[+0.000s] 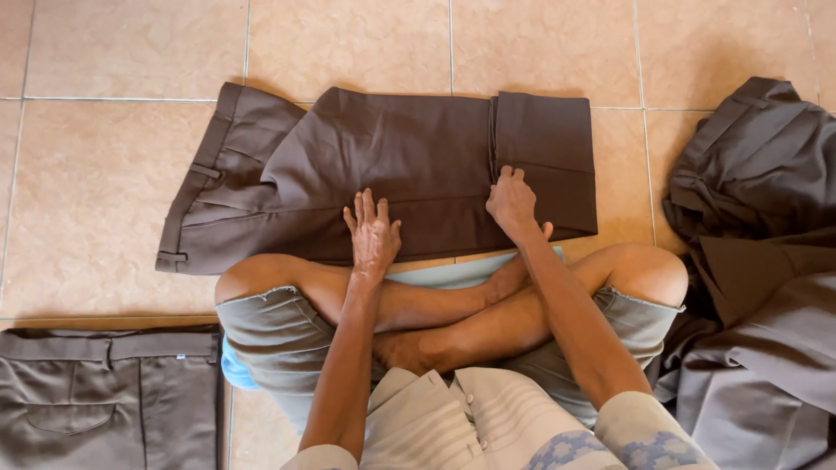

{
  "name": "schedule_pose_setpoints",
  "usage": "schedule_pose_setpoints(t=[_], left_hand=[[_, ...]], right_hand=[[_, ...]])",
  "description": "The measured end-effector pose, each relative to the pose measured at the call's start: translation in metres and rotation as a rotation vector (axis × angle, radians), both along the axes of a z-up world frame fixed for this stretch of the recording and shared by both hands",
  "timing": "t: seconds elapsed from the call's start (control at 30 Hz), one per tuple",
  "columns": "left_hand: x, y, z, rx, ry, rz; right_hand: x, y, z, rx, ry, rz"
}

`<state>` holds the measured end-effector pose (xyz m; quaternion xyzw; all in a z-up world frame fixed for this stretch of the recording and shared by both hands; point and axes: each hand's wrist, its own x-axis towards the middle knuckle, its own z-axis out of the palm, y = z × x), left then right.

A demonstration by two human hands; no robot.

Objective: Folding multiple pairs of brown trousers into neat rectangular shapes while sitting on a tiled floor.

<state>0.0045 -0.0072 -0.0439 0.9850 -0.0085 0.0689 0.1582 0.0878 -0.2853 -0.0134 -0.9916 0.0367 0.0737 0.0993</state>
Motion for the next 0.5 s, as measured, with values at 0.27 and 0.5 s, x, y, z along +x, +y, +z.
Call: schedule_pose_setpoints(t=[0.27,0.5], left_hand=[[0.010,0.002,0.015,-1.101,0.081,0.311],[0.010,0.009,-0.008,-0.915,0.233,0.304]], right_hand=[[-0.021,0.037,0.046,0.492,-0.365,0.353],[-0.022,0.045,0.052,0.338,-0.274,0.272]])
